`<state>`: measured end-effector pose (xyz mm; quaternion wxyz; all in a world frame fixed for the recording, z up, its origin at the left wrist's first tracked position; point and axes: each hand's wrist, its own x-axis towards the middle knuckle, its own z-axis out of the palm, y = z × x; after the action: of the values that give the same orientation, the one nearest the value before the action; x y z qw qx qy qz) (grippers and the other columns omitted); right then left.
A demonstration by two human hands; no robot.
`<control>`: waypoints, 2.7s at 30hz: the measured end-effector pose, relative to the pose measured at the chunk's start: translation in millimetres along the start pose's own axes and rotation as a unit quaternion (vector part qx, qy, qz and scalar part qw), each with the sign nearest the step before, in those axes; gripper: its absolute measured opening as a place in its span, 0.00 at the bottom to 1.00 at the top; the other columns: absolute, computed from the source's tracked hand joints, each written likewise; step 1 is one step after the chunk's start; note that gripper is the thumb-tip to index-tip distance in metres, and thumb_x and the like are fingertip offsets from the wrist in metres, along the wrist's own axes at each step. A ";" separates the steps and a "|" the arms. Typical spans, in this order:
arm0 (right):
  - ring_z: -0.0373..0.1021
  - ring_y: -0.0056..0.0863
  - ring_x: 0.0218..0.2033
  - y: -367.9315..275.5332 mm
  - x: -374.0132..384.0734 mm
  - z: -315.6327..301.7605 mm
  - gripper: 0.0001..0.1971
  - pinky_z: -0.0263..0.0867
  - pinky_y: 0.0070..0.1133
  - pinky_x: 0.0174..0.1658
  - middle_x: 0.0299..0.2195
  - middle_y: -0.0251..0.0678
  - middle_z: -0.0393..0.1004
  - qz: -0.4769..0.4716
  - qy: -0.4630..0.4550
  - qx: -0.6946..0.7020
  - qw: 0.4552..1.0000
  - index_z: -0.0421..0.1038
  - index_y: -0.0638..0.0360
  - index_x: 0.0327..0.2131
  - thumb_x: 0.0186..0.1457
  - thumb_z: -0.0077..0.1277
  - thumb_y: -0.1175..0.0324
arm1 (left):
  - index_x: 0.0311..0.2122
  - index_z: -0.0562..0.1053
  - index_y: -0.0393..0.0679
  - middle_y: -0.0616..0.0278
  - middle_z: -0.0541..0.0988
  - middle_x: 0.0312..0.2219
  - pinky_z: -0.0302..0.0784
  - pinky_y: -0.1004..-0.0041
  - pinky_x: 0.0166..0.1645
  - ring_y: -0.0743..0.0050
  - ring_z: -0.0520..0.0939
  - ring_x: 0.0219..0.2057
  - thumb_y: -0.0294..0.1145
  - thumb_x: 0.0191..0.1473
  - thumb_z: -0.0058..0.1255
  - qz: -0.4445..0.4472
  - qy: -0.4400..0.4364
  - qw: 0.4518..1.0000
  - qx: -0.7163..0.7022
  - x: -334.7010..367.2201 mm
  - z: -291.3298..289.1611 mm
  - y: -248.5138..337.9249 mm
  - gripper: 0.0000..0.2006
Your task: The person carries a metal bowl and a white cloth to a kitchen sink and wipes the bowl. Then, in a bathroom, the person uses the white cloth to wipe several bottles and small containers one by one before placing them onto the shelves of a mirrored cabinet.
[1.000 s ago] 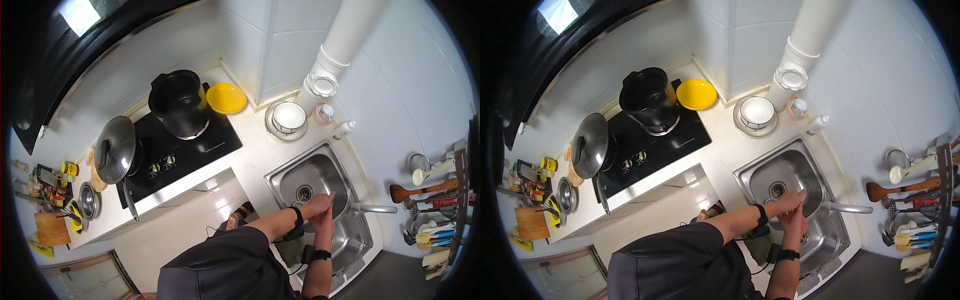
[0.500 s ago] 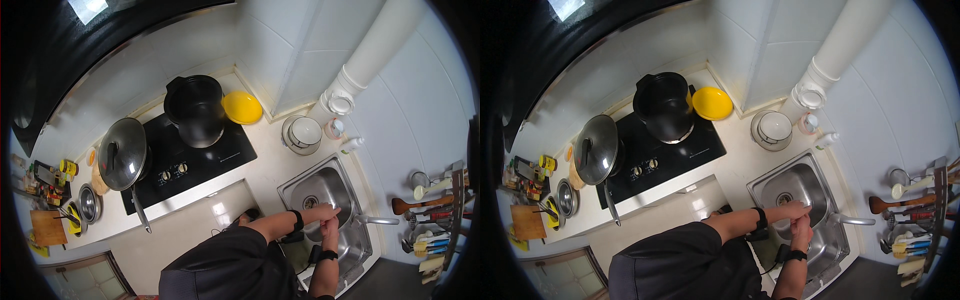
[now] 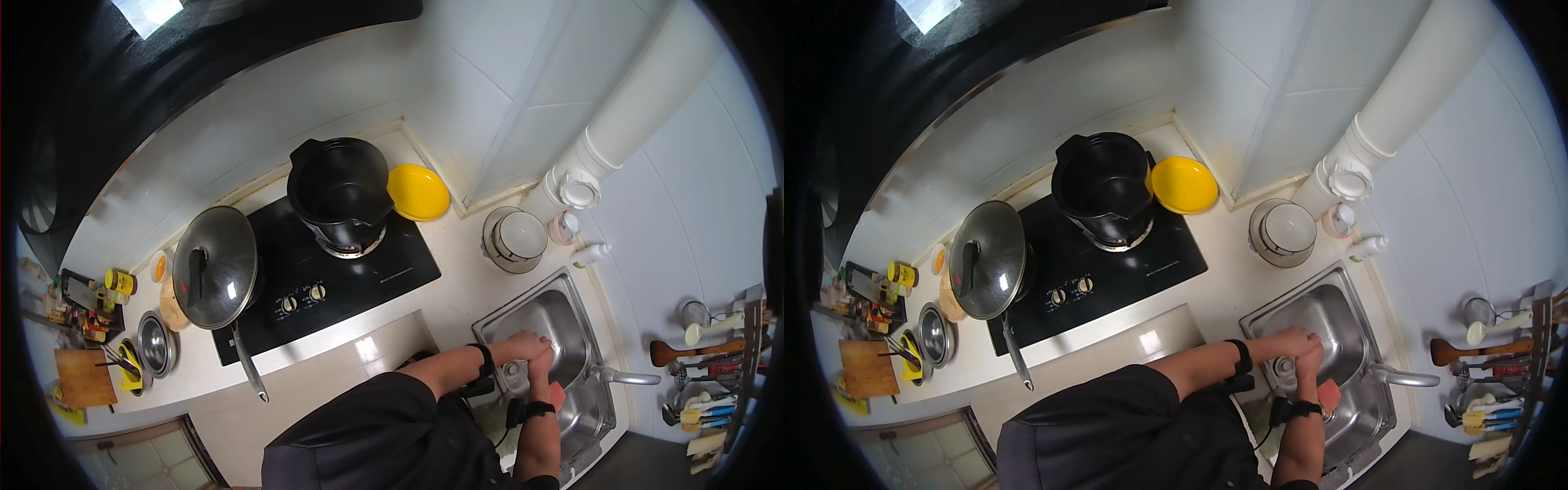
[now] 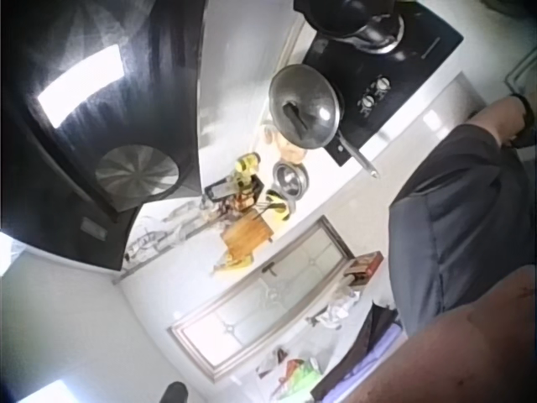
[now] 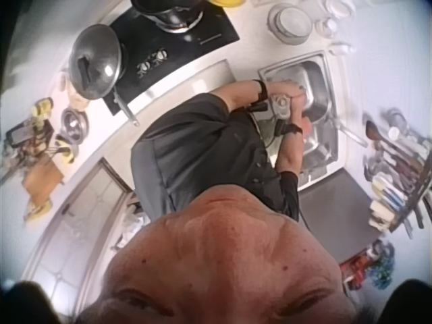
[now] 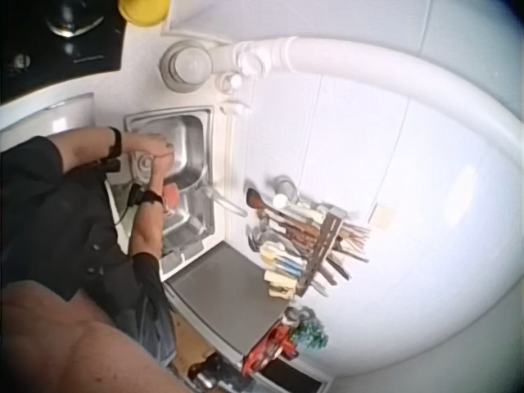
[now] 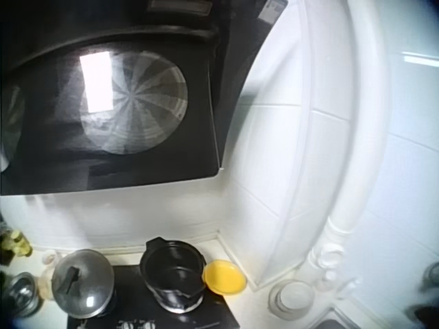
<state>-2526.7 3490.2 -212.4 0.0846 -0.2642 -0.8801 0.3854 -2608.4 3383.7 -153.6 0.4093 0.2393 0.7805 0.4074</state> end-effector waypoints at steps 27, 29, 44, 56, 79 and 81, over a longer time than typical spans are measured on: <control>0.70 0.39 0.35 64.4 -55.2 -27.8 0.18 0.64 0.29 0.41 0.32 0.53 0.72 0.004 0.050 -0.102 0.994 0.68 0.67 0.37 0.60 0.38 0.59 | 0.37 0.75 0.40 0.50 0.75 0.40 0.71 0.60 0.44 0.54 0.76 0.41 0.35 0.44 0.51 0.059 -0.086 0.973 0.207 -6.3 16.8 -9.1 0.15; 0.69 0.36 0.37 7.9 -35.3 -51.1 0.19 0.63 0.26 0.43 0.34 0.50 0.72 0.052 0.026 -0.039 0.998 0.68 0.67 0.41 0.61 0.37 0.59 | 0.33 0.75 0.39 0.50 0.75 0.35 0.71 0.60 0.42 0.53 0.76 0.37 0.37 0.47 0.47 0.150 -0.026 0.973 0.172 7.6 26.1 -7.2 0.13; 0.72 0.24 0.24 -25.4 -87.2 -93.8 0.19 0.73 0.17 0.21 0.31 0.38 0.73 0.244 -0.020 0.428 0.870 0.65 0.59 0.49 0.60 0.39 0.57 | 0.24 0.76 0.39 0.48 0.77 0.23 0.73 0.58 0.35 0.50 0.79 0.29 0.37 0.42 0.47 0.278 0.030 0.940 0.195 -5.4 75.6 -21.9 0.12; 0.69 0.15 0.24 47.7 -149.4 -133.6 0.16 0.63 0.11 0.20 0.31 0.29 0.73 0.198 -0.094 0.498 0.839 0.61 0.51 0.50 0.59 0.43 0.62 | 0.34 0.73 0.40 0.50 0.77 0.27 0.72 0.62 0.37 0.51 0.78 0.32 0.39 0.50 0.46 0.185 0.206 0.961 -0.021 -54.1 121.8 20.0 0.12; 0.68 0.20 0.30 2.5 -204.0 -74.4 0.07 0.66 0.20 0.31 0.33 0.30 0.70 0.125 -0.192 0.622 0.749 0.63 0.56 0.40 0.59 0.39 0.69 | 0.38 0.72 0.40 0.57 0.78 0.30 0.72 0.72 0.39 0.71 0.77 0.34 0.41 0.51 0.50 0.128 0.316 0.934 -0.107 -244.4 123.6 26.5 0.15; 0.70 0.25 0.32 22.6 -194.1 -42.0 0.08 0.66 0.24 0.30 0.34 0.32 0.71 0.130 -0.170 0.601 0.770 0.64 0.58 0.39 0.58 0.41 0.67 | 0.38 0.72 0.40 0.57 0.78 0.30 0.72 0.72 0.40 0.70 0.77 0.35 0.41 0.50 0.51 0.173 0.251 0.948 -0.088 -265.6 122.4 31.7 0.15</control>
<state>-2338.6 3426.6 -189.2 0.0245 -0.2018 -0.4264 0.8814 -2358.8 3267.3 -50.1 0.1424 0.2237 0.7657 0.5859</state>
